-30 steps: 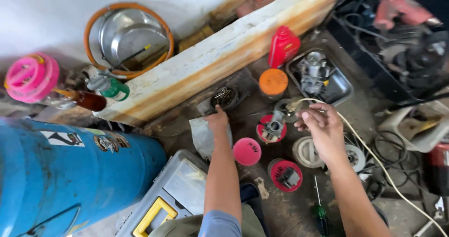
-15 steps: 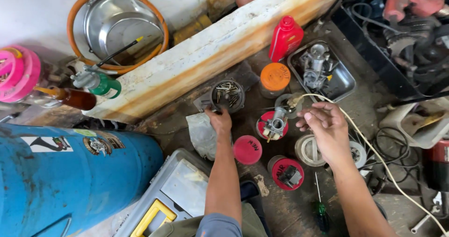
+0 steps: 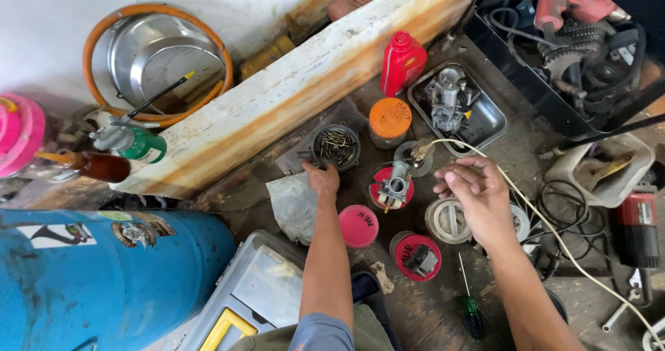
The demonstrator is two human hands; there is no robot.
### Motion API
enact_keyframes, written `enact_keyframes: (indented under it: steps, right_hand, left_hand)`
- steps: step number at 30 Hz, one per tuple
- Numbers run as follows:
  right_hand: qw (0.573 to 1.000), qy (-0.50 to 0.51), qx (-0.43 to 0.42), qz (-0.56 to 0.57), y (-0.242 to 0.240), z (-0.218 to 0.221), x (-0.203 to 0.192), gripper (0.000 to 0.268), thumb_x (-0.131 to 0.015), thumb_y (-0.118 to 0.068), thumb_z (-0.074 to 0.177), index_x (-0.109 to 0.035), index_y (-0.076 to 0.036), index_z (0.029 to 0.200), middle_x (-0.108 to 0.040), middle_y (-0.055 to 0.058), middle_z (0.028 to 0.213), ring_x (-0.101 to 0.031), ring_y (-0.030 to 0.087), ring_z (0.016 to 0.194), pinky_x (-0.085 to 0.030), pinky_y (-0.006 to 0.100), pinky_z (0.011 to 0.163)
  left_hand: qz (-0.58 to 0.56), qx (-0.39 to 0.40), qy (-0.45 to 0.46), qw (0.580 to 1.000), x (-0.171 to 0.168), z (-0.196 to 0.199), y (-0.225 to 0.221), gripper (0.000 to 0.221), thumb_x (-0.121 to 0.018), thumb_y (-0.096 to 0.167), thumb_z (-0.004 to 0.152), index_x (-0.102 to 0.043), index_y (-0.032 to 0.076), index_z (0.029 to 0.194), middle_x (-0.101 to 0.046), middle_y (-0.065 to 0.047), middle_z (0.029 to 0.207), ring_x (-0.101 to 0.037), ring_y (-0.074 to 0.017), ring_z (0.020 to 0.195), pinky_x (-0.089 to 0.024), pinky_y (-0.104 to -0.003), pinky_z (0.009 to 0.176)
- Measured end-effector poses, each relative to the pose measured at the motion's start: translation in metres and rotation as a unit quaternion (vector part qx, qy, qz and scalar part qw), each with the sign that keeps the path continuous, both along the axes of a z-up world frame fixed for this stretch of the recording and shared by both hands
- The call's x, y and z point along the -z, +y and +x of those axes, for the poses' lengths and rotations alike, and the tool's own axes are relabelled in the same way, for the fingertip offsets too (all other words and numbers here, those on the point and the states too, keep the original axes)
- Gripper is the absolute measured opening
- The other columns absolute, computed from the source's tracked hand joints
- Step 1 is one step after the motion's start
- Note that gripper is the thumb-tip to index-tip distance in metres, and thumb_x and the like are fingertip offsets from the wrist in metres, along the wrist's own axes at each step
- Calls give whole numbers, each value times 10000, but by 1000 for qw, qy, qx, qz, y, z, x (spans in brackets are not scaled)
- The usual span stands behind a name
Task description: Disassembling and inspecting a motorcycle carburetor using a screwdriver on a workshop floor
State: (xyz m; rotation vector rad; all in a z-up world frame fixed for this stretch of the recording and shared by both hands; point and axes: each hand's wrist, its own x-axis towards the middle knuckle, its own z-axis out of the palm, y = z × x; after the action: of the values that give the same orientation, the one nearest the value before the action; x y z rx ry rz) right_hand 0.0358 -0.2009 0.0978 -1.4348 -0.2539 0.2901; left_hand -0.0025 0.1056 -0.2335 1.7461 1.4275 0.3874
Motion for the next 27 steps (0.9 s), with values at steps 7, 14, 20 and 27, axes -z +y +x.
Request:
enact_keyframes:
  steps: [7, 14, 20, 27]
  right_hand:
    - [1000, 5, 5, -1, -9, 2, 5, 328, -602, -11, 1009, -430, 35, 1284, -701, 280, 1031, -728, 275, 775, -614, 332, 675]
    - [1000, 8, 28, 2, -20, 2, 0, 332, -603, -23, 1012, -421, 40, 1283, -700, 287, 1043, -722, 271, 769, -613, 335, 673]
    - [999, 9, 47, 1, -25, 1, 1, 337, -627, -22, 996, -443, 51, 1269, -699, 287, 1021, -722, 279, 752, -621, 340, 667]
    - [999, 4, 42, -8, -27, 1, 0, 330, -624, -19, 999, -446, 53, 1267, -699, 289, 1019, -724, 280, 750, -627, 334, 672]
  left_hand:
    - [-1, -9, 13, 1000, 15, 0, -4, 515, -612, 305, 946, -377, 177, 1386, -695, -211, 1213, -695, -417, 1120, -562, -515, 999]
    - [12, 2, 14, 1000, 35, 0, 2, 645, -672, 300, 909, -308, 121, 1410, -630, -263, 1310, -667, -468, 1154, -539, -550, 1026]
    - [-4, -17, -9, 1000, 39, 2, 11, 676, -672, 299, 907, -276, 105, 1418, -614, -217, 1323, -650, -423, 1201, -527, -509, 1046]
    - [-42, -28, 14, 999, 21, -3, 0, 715, -677, 319, 859, -321, 158, 1457, -607, -150, 1335, -629, -385, 1236, -516, -507, 1087]
